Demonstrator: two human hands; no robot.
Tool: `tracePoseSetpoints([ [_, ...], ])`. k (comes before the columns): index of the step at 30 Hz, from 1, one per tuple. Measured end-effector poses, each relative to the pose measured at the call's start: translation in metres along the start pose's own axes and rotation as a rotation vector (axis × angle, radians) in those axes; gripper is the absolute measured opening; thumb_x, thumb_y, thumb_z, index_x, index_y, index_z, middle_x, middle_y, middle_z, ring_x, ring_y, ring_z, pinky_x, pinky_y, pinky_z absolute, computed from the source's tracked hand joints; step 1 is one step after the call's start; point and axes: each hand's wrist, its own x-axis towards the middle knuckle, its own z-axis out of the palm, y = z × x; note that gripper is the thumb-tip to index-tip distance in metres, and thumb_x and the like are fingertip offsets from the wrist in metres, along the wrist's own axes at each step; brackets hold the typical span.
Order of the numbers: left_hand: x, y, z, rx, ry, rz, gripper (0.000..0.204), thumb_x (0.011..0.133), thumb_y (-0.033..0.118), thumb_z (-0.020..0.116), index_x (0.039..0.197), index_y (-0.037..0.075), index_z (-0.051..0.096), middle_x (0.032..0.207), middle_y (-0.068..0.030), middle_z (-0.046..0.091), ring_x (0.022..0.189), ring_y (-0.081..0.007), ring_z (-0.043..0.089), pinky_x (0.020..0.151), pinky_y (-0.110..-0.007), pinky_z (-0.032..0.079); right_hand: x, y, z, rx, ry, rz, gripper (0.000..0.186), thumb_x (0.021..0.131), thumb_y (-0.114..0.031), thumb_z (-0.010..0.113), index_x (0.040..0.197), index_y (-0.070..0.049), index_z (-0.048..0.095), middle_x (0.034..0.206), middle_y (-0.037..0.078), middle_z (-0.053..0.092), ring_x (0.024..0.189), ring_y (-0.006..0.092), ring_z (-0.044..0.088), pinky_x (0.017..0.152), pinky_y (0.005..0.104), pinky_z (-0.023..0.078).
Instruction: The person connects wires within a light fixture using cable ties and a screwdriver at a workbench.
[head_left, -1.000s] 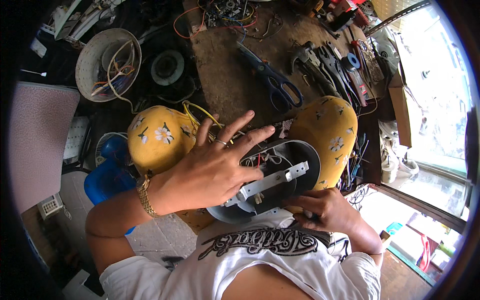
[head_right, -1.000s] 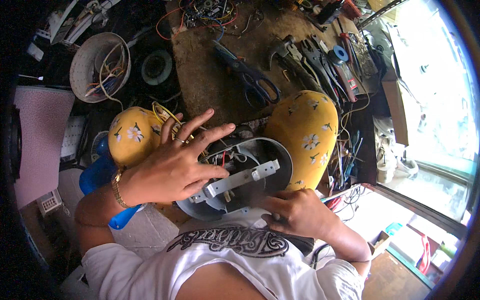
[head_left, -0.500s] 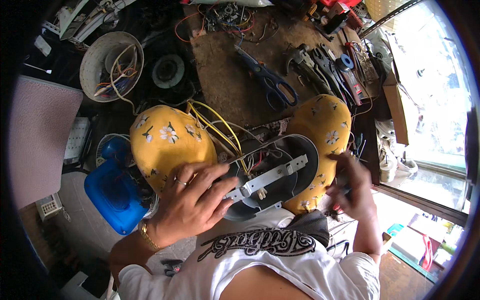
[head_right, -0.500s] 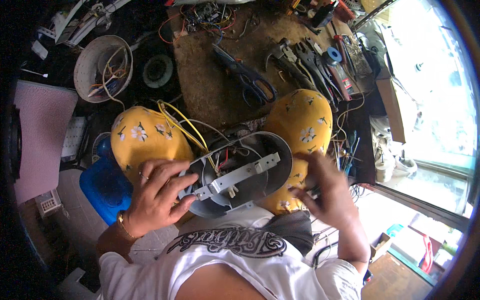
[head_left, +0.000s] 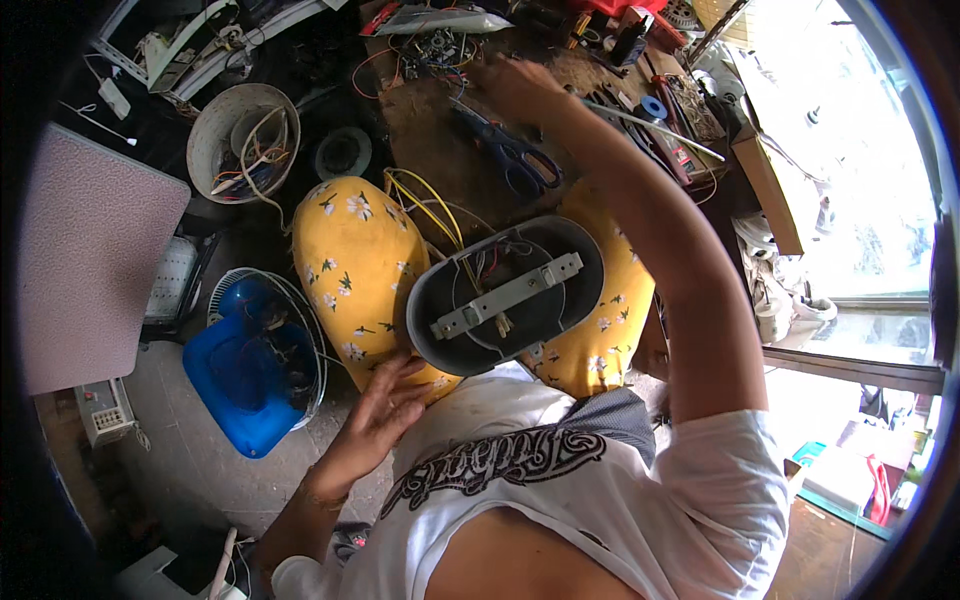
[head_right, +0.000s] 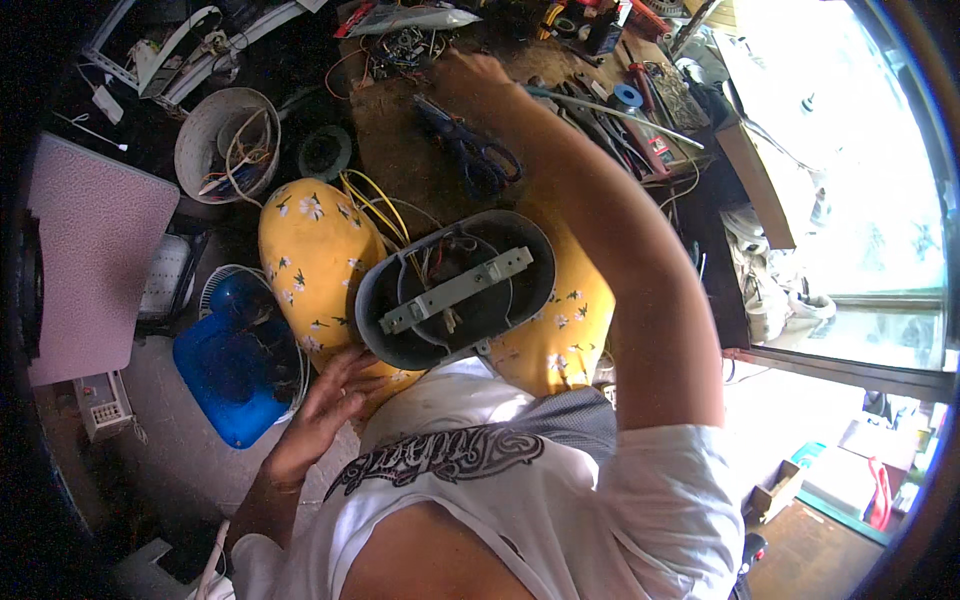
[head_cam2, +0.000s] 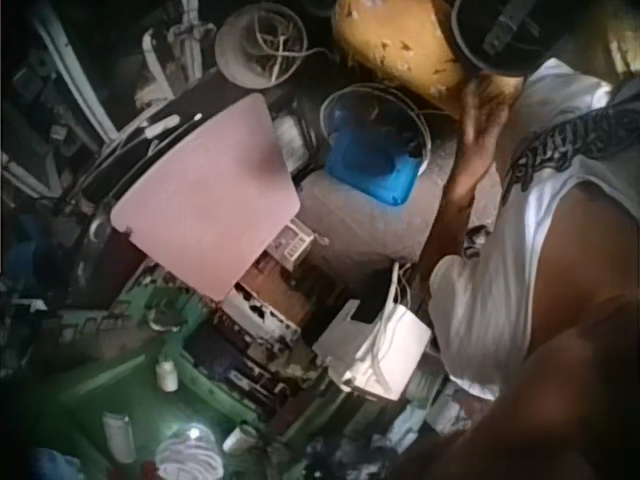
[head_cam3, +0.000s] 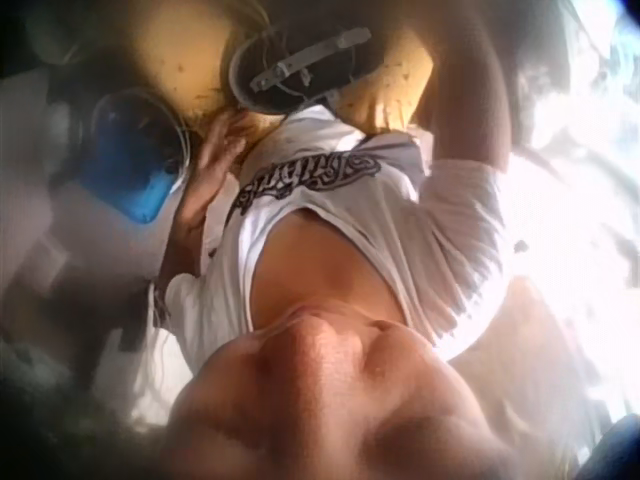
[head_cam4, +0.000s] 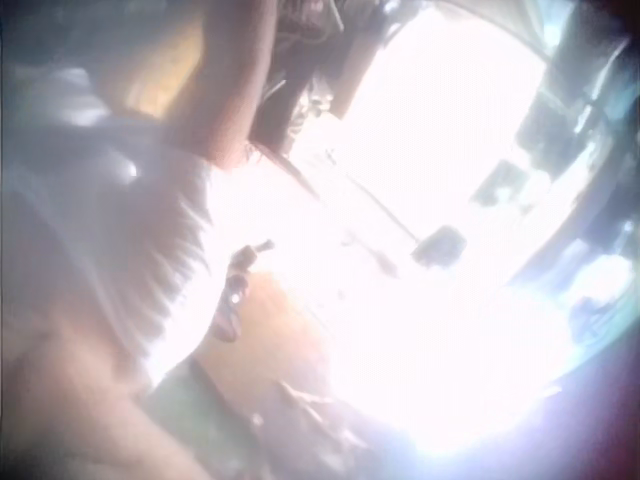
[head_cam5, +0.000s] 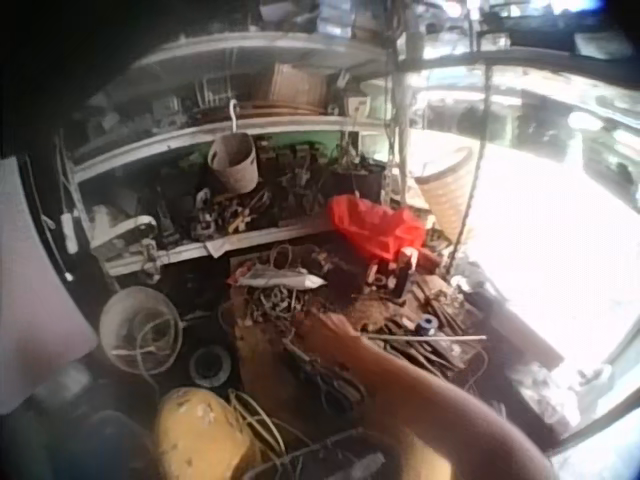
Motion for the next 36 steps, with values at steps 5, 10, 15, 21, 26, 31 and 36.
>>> tracePoseSetpoints([
  [5,0.021,0.0,0.031,-0.305,0.123,-0.112,0.057,0.102,0.027,0.056,0.151,0.008,0.034,0.148,-0.0121,0.046,0.131,-0.029,0.05,0.113,-0.043,0.038,0.016,0.016,0.067,0.017,-0.114,-0.013,0.045,0.098,-0.025,0.053,0.142,-0.016,0.05,0.121,0.024,0.063,0.1,0.039,0.07,0.082,0.049,0.057],
  [10,0.031,-0.009,0.047,-0.675,0.116,-0.138,0.054,0.1,0.04,0.054,0.143,0.009,0.045,0.143,-0.0111,0.052,0.132,-0.0309,0.05,0.114,-0.045,0.037,0.003,0.02,0.063,0.107,-0.072,0.061,0.048,0.097,-0.026,0.055,0.144,-0.016,0.048,0.117,0.023,0.063,0.098,0.0437,0.069,0.084,0.0501,0.057],
  [15,0.028,-0.018,0.053,-1.16,0.17,-0.085,0.058,0.1,0.053,0.046,0.136,0.008,0.053,0.138,-0.0149,0.055,0.125,-0.0328,0.056,0.114,-0.049,0.037,-0.036,-0.021,0.0,0.242,0.093,-0.223,0.066,0.093,-0.048,0.062,0.145,-0.01,0.047,0.115,0.025,0.064,0.101,0.0446,0.065,0.093,0.0485,0.052],
  [21,0.065,-0.042,0.05,-1.338,-0.147,-0.235,0.08,0.097,0.066,0.038,0.146,0.002,0.045,0.142,-0.0216,0.053,0.13,-0.0367,0.052,0.115,-0.049,0.037,-0.139,-0.056,-0.036,0.614,-0.478,-0.422,0.072,0.091,-0.061,0.061,0.137,-0.006,0.056,0.116,0.026,0.068,0.107,0.0429,0.064,0.094,0.049,0.05],
  [26,0.076,-0.032,0.049,-1.37,-0.122,-0.195,0.081,0.097,0.072,0.031,0.148,0.011,0.045,0.149,-0.0133,0.049,0.13,-0.0324,0.053,0.117,-0.051,0.037,-0.167,-0.054,-0.041,0.557,-0.218,-0.317,0.056,0.09,-0.058,0.063,0.118,-0.01,0.071,0.098,0.022,0.071,0.098,0.042,0.067,0.085,0.0506,0.052],
  [31,0.065,-0.043,0.052,-1.434,-0.192,-0.075,0.081,0.096,0.072,0.034,0.149,0.013,0.044,0.153,-0.0117,0.046,0.138,-0.031,0.046,0.117,-0.052,0.036,-0.193,-0.061,-0.078,0.654,0.015,-0.117,0.03,0.094,-0.042,0.065,0.102,-0.017,0.078,0.08,0.015,0.071,0.078,0.037,0.069,0.067,0.0465,0.054],
  [36,0.07,-0.053,0.054,-1.526,-0.238,-0.064,0.075,0.095,0.066,0.041,0.148,0.013,0.047,0.152,-0.0113,0.047,0.14,-0.031,0.044,0.118,-0.051,0.032,-0.214,-0.087,-0.108,0.659,0.107,-0.072,0.021,0.089,-0.029,0.071,0.105,-0.017,0.076,0.08,0.013,0.071,0.074,0.0357,0.068,0.064,0.044,0.054],
])
